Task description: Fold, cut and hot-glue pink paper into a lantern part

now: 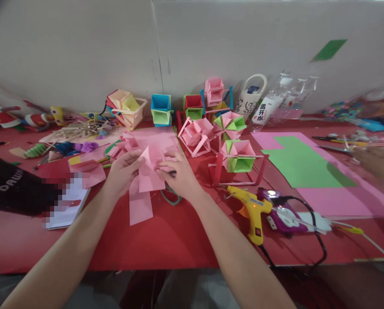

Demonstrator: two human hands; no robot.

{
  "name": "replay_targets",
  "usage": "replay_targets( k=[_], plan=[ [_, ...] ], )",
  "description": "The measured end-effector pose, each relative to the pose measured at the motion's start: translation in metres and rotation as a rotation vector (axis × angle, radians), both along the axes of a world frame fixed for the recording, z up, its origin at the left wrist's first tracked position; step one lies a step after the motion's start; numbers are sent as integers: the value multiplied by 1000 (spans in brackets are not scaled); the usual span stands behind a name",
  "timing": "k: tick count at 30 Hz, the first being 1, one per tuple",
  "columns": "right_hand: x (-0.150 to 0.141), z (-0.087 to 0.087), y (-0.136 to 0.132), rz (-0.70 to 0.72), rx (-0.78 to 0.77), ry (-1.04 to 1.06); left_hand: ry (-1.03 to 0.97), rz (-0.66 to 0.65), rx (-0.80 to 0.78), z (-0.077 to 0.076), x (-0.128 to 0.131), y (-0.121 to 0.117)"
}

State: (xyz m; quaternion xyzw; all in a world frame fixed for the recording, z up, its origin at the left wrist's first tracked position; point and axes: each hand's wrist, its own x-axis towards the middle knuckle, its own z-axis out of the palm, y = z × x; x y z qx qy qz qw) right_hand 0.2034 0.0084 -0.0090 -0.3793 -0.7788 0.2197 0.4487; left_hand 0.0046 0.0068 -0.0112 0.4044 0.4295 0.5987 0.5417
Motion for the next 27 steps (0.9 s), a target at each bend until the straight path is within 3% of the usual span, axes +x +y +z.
replay_targets(
  k=[8,27],
  plan=[
    [-2,3,1,18,-390,286,-4,-20,28,-1,0,0],
    [-5,2,-3,144,-423,266,208,90,81,-4,0,1]
  ],
)
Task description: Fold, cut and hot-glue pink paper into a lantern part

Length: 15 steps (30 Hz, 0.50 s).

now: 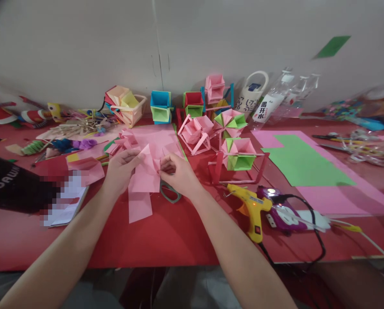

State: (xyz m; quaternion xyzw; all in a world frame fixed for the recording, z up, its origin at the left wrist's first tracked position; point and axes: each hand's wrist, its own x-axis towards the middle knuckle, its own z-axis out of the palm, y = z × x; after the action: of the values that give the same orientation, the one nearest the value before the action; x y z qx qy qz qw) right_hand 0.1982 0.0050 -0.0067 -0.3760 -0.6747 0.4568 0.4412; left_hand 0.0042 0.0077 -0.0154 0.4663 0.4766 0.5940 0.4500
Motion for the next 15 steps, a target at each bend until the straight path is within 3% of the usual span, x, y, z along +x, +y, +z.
replay_targets(
  k=[11,15],
  plan=[
    [-1,0,-1,14,-36,1,94,87,27,2,1,-1],
    [-1,0,-1,16,-21,6,35,71,-11,0,1,-1]
  ],
)
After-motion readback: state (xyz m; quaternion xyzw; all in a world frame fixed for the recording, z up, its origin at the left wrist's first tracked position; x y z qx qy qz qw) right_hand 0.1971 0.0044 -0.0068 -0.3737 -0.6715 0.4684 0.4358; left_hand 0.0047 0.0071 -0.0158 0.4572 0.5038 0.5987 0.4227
